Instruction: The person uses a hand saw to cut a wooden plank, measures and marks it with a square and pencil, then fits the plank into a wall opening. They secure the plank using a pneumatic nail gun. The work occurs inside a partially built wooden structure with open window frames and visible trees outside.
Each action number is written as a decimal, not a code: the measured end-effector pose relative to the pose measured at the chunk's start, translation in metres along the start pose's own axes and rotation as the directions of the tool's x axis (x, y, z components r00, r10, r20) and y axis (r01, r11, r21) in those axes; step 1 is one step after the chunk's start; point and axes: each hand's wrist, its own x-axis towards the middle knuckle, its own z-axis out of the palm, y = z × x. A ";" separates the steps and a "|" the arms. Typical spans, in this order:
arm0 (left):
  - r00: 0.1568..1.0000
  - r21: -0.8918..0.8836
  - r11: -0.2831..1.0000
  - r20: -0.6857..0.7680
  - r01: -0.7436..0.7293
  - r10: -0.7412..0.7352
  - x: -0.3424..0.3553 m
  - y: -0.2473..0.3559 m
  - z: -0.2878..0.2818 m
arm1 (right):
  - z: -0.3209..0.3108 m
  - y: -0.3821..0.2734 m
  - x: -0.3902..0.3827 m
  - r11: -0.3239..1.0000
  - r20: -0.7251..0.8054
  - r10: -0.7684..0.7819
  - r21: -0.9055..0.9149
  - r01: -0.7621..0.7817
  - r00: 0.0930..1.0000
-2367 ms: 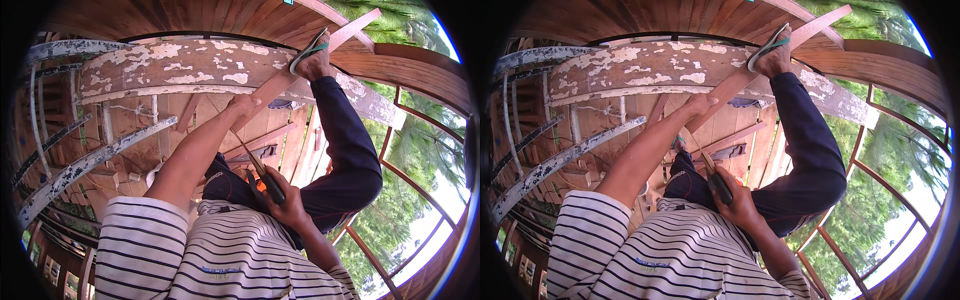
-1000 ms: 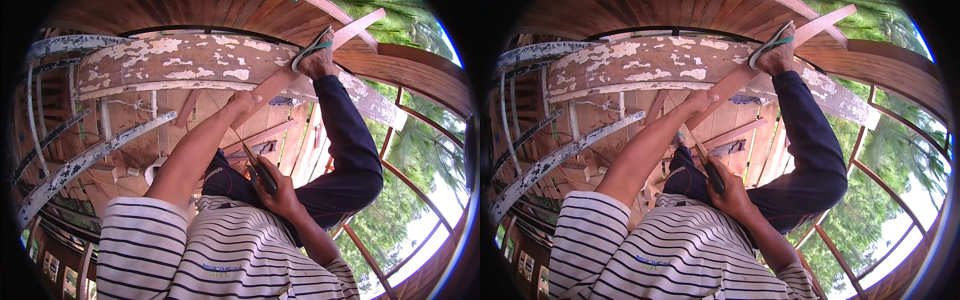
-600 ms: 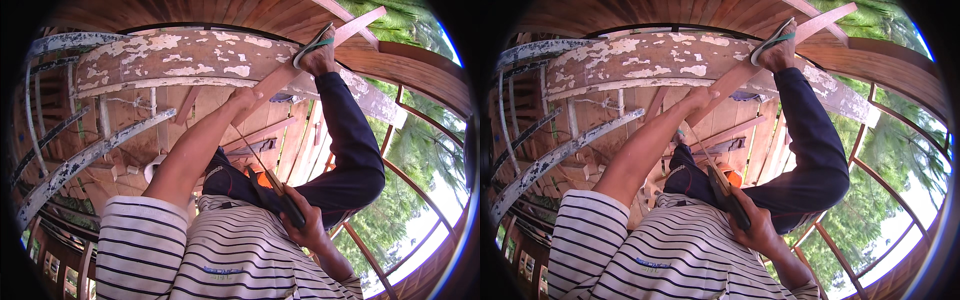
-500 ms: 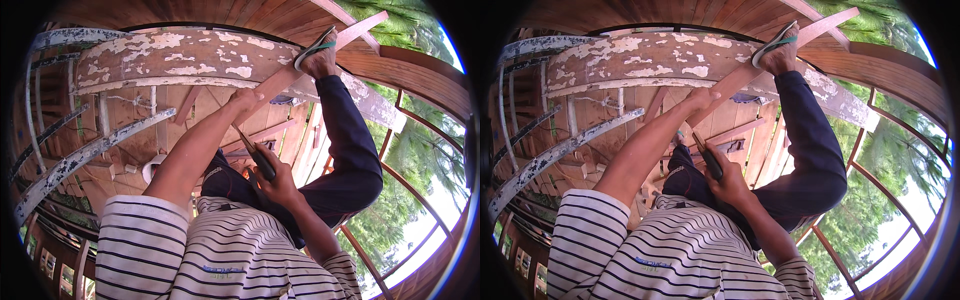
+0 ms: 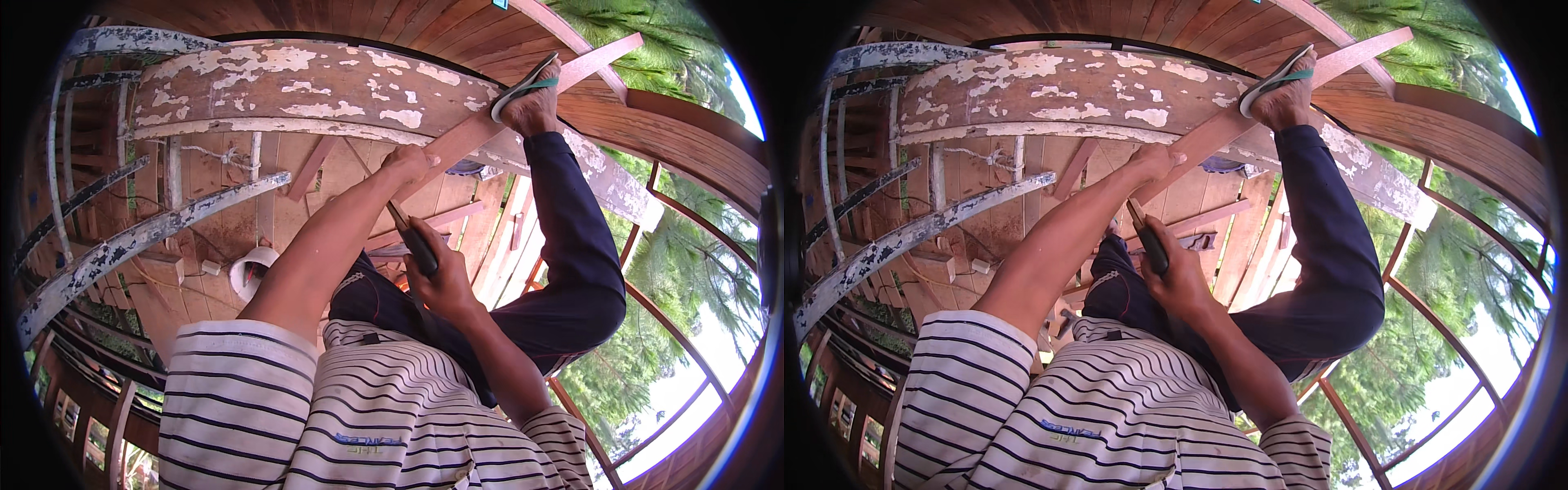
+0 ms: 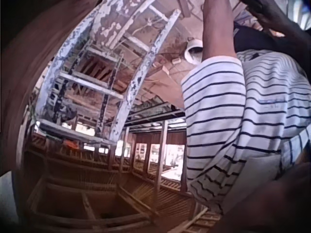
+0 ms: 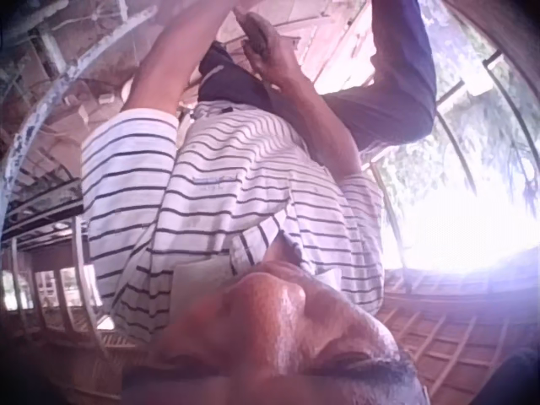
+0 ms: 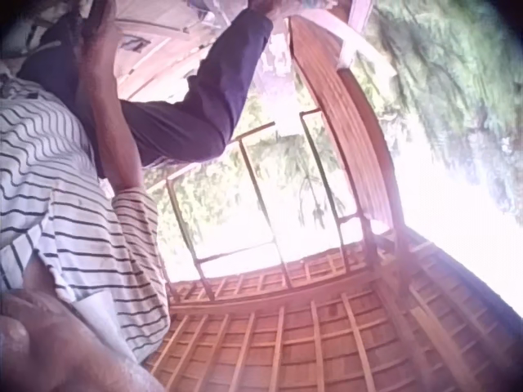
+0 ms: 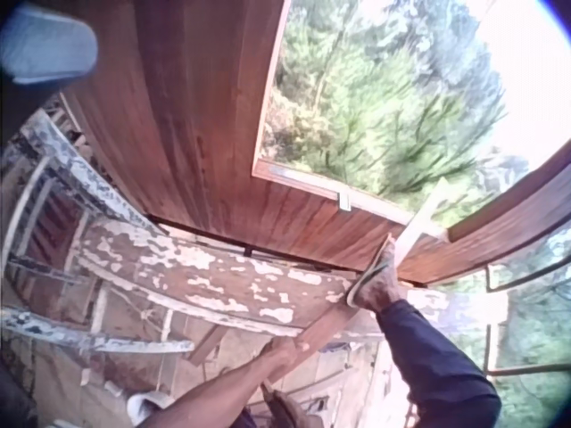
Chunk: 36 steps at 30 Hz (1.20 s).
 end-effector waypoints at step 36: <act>0.999 -0.054 0.998 -0.040 -0.026 0.024 -0.005 0.000 -0.003 | -0.027 -0.002 -0.012 0.999 0.027 -0.002 0.041 0.001 1.000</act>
